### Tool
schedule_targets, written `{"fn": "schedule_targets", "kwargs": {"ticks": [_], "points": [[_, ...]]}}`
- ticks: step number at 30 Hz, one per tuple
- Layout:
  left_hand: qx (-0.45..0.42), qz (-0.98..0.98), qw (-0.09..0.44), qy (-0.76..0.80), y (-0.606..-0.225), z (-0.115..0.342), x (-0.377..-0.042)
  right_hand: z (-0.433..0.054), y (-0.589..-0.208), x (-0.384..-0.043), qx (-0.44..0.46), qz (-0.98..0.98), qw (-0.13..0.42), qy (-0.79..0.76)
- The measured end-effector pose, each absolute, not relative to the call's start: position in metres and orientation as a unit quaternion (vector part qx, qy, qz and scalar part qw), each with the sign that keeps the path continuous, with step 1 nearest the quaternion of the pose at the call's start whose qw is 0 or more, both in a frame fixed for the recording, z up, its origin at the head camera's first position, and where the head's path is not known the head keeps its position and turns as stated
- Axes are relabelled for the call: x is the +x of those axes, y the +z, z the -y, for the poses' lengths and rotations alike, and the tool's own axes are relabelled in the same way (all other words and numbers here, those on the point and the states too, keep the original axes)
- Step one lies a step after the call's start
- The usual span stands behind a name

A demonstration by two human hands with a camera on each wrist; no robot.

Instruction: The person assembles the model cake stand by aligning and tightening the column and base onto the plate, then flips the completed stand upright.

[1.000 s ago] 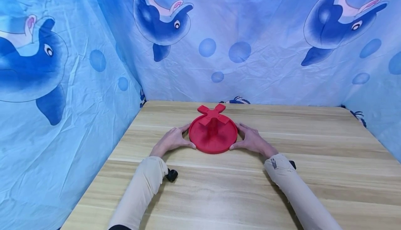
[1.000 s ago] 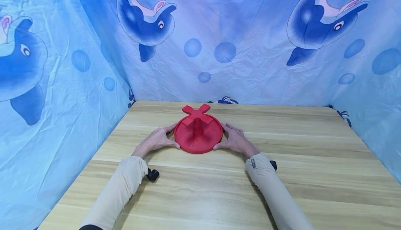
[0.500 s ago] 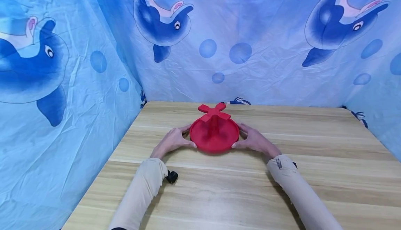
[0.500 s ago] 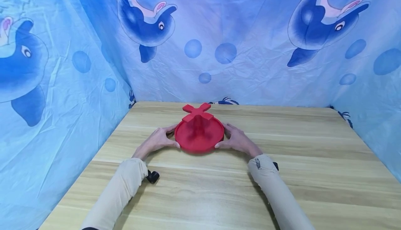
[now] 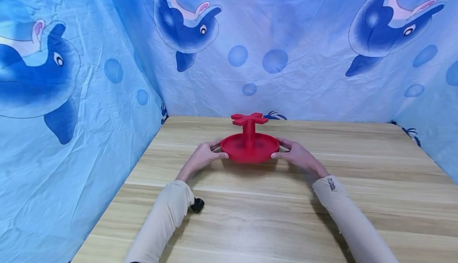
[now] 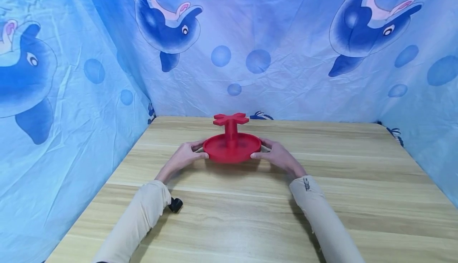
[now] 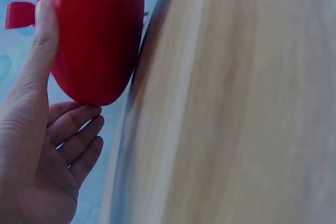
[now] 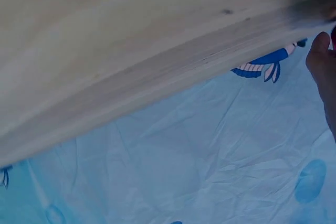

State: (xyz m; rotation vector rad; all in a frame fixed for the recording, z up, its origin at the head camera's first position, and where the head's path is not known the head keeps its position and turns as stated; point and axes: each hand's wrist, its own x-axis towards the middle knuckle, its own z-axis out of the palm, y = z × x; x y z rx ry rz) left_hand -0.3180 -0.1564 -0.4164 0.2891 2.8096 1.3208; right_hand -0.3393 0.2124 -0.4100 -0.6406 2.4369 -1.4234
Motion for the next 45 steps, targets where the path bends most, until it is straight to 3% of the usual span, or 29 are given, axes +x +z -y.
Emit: {"fn": "schedule_targets", "kwargs": {"ticks": [18,33,45], "points": [[0.051,-0.893,-0.005,0.446,-0.376,0.128,-0.315,-0.211,-0.388,-0.333,-0.127,-0.822,0.108,-0.544],[0.046,-0.917,0.081,0.387,-0.320,0.114,-0.306,-0.217,-0.342,-0.323,-0.114,-0.807,0.173,-0.552],[0.051,-0.904,0.130,0.404,-0.302,0.105,-0.309,-0.221,-0.327,-0.321,-0.116,-0.834,0.177,-0.509]]}}
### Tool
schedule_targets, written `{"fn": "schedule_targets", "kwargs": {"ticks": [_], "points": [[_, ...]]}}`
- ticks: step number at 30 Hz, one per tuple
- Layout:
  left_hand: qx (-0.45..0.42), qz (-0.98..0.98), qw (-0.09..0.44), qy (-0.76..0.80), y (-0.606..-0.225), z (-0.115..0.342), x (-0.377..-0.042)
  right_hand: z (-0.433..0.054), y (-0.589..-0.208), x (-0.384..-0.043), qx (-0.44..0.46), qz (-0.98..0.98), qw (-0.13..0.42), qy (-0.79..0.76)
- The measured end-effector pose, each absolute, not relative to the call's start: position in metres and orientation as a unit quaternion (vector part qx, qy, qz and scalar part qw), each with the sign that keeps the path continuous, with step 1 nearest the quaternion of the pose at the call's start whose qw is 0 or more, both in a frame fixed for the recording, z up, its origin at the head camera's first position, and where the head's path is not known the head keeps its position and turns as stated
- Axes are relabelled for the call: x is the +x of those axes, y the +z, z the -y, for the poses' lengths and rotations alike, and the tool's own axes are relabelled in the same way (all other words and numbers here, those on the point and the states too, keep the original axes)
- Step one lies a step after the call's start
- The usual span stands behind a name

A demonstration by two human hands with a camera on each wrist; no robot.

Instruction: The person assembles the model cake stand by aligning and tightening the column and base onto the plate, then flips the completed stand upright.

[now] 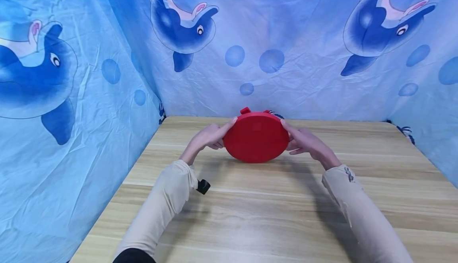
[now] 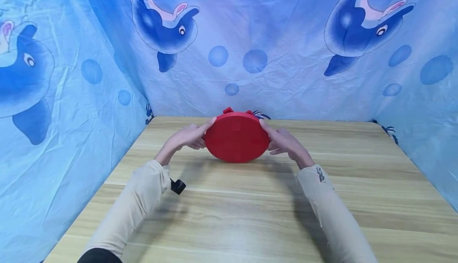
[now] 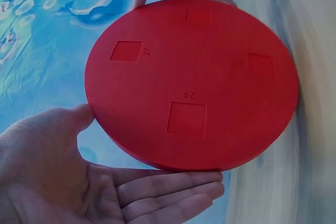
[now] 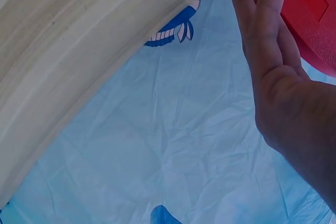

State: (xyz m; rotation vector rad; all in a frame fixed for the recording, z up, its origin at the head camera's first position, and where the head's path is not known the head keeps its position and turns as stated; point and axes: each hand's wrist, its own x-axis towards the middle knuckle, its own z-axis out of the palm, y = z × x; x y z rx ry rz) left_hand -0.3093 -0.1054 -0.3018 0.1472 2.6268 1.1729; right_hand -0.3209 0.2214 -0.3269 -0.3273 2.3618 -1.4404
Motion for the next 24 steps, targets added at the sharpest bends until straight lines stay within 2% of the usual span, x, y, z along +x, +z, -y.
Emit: {"fn": "schedule_targets", "kwargs": {"ticks": [10,24], "points": [[0.029,-0.885,0.209,0.416,-0.293,0.107,-0.314,-0.221,-0.320,-0.318,-0.099,-0.843,0.189,-0.493],[0.021,-0.870,0.281,0.405,-0.285,0.114,-0.322,-0.220,-0.317,-0.321,-0.113,-0.859,0.183,-0.465]]}}
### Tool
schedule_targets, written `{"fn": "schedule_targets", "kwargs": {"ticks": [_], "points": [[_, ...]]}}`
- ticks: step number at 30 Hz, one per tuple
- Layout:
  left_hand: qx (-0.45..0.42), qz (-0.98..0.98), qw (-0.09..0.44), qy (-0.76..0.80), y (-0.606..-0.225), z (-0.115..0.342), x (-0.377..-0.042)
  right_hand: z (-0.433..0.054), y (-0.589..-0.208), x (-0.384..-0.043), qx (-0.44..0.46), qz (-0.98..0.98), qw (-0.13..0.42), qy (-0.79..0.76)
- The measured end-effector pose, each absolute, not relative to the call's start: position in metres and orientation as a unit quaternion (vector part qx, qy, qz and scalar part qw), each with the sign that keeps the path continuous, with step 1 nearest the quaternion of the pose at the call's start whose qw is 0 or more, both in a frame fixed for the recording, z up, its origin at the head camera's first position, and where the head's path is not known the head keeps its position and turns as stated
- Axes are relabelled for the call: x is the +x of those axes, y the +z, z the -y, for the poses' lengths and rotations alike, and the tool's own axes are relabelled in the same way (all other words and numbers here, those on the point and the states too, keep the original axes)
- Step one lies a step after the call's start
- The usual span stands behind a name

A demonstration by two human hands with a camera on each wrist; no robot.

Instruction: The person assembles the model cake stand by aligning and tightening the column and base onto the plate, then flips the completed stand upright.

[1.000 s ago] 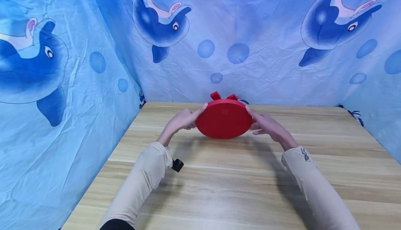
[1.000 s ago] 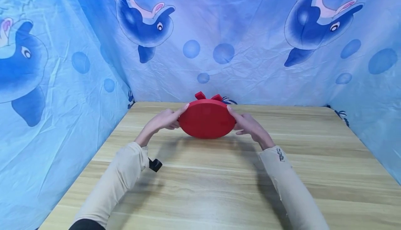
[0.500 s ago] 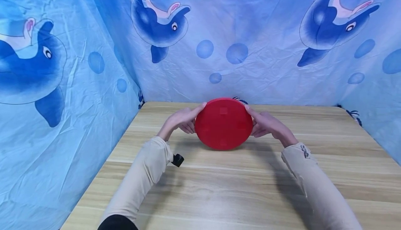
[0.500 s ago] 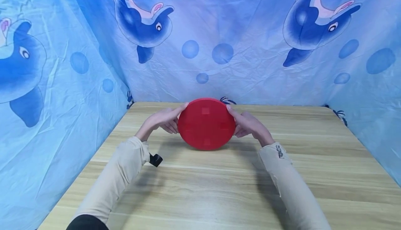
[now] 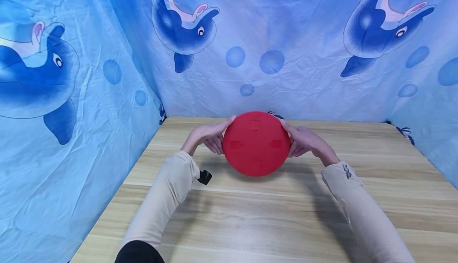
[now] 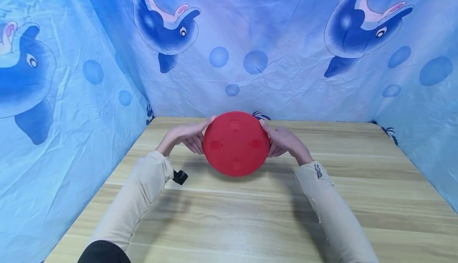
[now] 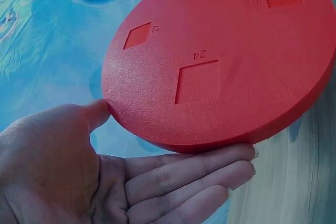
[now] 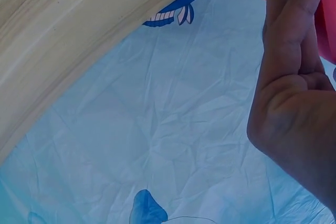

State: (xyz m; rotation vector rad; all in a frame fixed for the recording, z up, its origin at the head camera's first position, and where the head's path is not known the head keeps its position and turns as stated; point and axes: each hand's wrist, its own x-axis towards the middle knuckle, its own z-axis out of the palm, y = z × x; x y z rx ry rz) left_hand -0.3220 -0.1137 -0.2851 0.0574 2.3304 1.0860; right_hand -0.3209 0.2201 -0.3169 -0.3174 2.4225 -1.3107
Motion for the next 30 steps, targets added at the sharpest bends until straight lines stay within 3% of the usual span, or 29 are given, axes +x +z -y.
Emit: {"fn": "schedule_targets", "kwargs": {"ticks": [30], "points": [[0.016,-0.860,0.176,0.478,-0.306,0.105,-0.326,-0.228,-0.324,-0.326,-0.103,-0.856,0.175,-0.476]]}}
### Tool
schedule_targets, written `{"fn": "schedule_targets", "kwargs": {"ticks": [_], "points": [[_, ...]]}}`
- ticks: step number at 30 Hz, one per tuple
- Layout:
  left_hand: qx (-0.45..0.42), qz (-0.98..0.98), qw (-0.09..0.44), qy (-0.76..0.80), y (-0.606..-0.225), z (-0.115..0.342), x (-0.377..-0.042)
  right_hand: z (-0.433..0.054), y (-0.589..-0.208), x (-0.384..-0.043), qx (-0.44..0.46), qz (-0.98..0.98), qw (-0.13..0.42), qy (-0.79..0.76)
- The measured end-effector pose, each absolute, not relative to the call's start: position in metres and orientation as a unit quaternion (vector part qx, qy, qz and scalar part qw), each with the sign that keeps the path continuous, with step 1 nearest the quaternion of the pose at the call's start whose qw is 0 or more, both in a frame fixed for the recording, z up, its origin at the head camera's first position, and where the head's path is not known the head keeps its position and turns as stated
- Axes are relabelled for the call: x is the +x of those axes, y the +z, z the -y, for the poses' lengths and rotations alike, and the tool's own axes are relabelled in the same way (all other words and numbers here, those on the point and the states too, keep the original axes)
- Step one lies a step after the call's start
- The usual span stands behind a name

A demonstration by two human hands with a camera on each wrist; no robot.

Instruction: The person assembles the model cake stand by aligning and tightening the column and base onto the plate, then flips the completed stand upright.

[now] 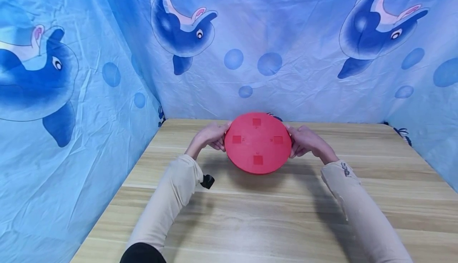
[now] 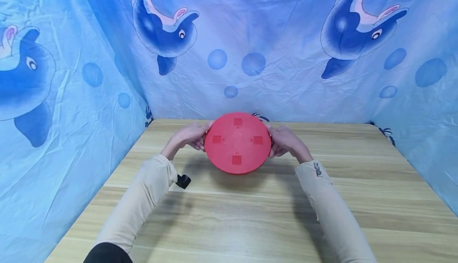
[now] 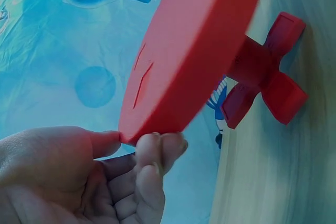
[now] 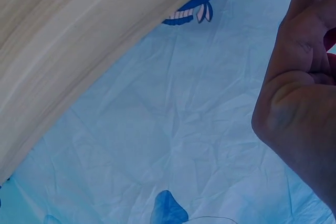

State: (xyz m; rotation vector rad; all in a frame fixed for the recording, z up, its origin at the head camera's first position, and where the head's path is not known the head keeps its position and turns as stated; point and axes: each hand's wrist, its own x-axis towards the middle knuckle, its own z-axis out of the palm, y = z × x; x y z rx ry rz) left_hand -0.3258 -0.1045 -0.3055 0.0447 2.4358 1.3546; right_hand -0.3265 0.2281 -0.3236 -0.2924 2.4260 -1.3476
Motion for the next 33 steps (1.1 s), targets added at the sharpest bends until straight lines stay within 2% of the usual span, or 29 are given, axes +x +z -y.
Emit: {"fn": "schedule_targets", "kwargs": {"ticks": [19,33], "points": [[0.003,-0.860,0.108,0.500,-0.330,0.101,-0.331,-0.227,-0.339,-0.338,-0.070,-0.849,0.166,-0.497],[0.001,-0.854,0.093,0.511,-0.338,0.101,-0.336,-0.227,-0.345,-0.342,-0.063,-0.843,0.163,-0.508]]}}
